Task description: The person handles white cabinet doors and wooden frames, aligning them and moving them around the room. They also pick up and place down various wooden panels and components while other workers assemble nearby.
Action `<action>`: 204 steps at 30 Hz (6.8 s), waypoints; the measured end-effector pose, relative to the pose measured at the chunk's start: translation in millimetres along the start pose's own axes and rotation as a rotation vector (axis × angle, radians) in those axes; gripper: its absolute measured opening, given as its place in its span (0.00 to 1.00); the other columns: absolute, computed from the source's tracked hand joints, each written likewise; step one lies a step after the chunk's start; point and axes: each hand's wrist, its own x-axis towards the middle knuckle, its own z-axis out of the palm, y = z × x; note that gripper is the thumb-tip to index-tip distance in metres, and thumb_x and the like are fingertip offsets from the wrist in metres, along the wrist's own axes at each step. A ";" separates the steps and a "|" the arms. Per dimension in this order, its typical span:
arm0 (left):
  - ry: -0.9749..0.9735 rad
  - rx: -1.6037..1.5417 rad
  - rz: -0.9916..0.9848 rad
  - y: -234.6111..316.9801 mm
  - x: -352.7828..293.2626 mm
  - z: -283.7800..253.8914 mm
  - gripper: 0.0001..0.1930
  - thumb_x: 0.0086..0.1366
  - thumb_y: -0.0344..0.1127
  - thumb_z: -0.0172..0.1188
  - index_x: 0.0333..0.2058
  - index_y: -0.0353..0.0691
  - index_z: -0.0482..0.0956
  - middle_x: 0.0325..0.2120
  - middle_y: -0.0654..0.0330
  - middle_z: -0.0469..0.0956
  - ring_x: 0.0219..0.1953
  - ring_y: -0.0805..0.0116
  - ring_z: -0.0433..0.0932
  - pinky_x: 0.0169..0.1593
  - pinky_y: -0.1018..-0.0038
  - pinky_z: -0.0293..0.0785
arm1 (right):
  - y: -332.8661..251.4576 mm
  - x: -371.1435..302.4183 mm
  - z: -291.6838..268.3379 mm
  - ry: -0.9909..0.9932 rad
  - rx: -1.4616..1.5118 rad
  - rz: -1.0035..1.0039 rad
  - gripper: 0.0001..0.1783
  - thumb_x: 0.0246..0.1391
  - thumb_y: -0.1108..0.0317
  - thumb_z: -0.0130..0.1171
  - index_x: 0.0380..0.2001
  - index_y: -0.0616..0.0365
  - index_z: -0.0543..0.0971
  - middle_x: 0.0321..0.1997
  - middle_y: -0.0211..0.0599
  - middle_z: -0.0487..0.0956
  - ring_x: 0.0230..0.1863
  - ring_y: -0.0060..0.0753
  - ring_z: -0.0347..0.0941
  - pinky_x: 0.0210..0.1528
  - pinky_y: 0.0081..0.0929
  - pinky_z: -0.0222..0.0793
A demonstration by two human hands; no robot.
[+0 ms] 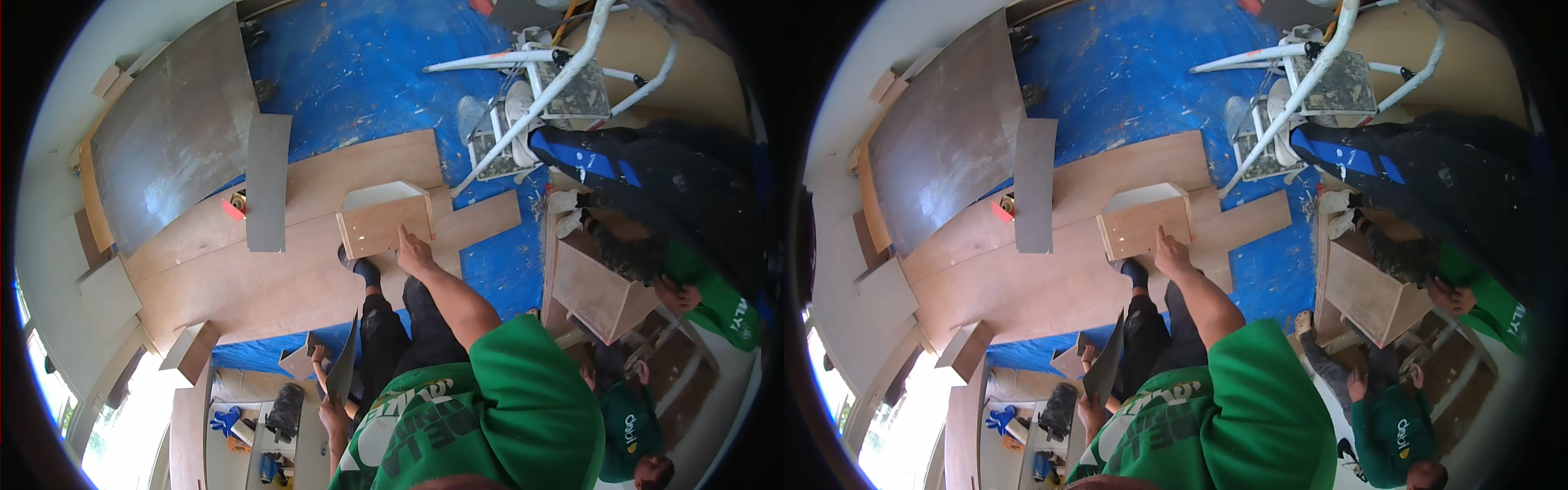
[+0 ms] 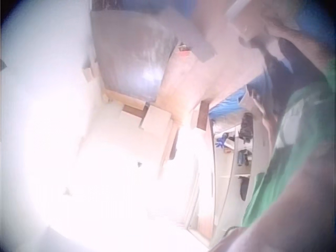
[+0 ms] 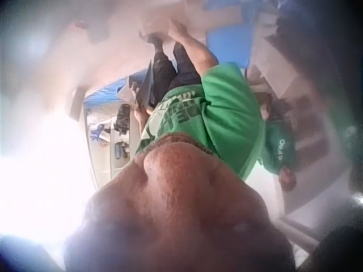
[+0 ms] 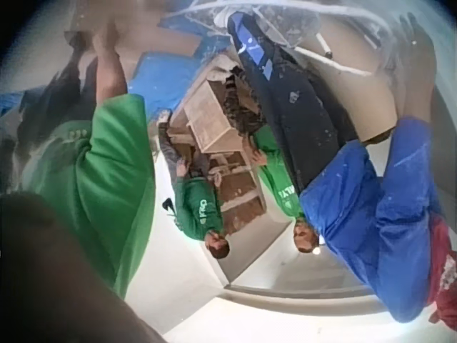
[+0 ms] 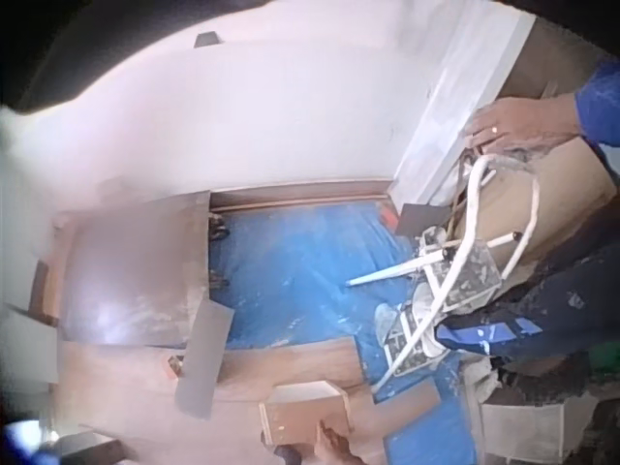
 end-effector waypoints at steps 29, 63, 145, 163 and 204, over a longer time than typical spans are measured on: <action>0.030 0.008 0.139 16.4 11.6 8.1 0.10 0.61 0.35 0.52 0.38 0.37 0.77 0.28 0.43 0.78 0.35 0.43 0.77 0.37 0.57 0.72 | 20.5 4.0 -9.6 0.016 -0.040 -0.063 0.30 0.48 0.73 0.50 0.57 0.62 0.60 0.34 0.53 0.76 0.34 0.52 0.77 0.36 0.42 0.74; 0.120 0.038 0.371 -32.8 68.9 -13.4 0.13 0.57 0.39 0.56 0.33 0.34 0.78 0.28 0.41 0.78 0.35 0.41 0.77 0.40 0.52 0.71 | 96.4 -165.5 -76.9 -0.028 0.110 0.302 0.26 0.45 0.61 0.55 0.49 0.61 0.74 0.48 0.54 0.76 0.50 0.52 0.72 0.52 0.40 0.68; 0.099 -0.002 0.292 -64.6 153.8 2.9 0.25 0.54 0.44 0.59 0.48 0.33 0.74 0.30 0.37 0.77 0.35 0.41 0.78 0.40 0.55 0.75 | 33.5 -184.7 -63.0 0.171 0.070 -0.024 0.12 0.42 0.60 0.54 0.25 0.59 0.78 0.31 0.51 0.78 0.35 0.54 0.75 0.38 0.43 0.71; 0.157 -0.011 0.266 -98.7 149.1 30.4 0.22 0.53 0.46 0.61 0.37 0.30 0.78 0.33 0.39 0.78 0.36 0.42 0.78 0.40 0.55 0.75 | 39.4 -182.9 -52.3 0.121 0.081 0.034 0.17 0.41 0.56 0.56 0.31 0.58 0.80 0.36 0.50 0.79 0.40 0.53 0.74 0.43 0.43 0.71; 0.163 -0.273 -0.204 27.9 -57.0 58.3 0.11 0.60 0.32 0.54 0.38 0.32 0.78 0.31 0.44 0.79 0.36 0.45 0.79 0.39 0.60 0.73 | -31.3 99.2 -54.5 -0.210 -0.317 -0.307 0.43 0.39 0.61 0.67 0.59 0.58 0.61 0.56 0.51 0.67 0.58 0.53 0.63 0.60 0.43 0.59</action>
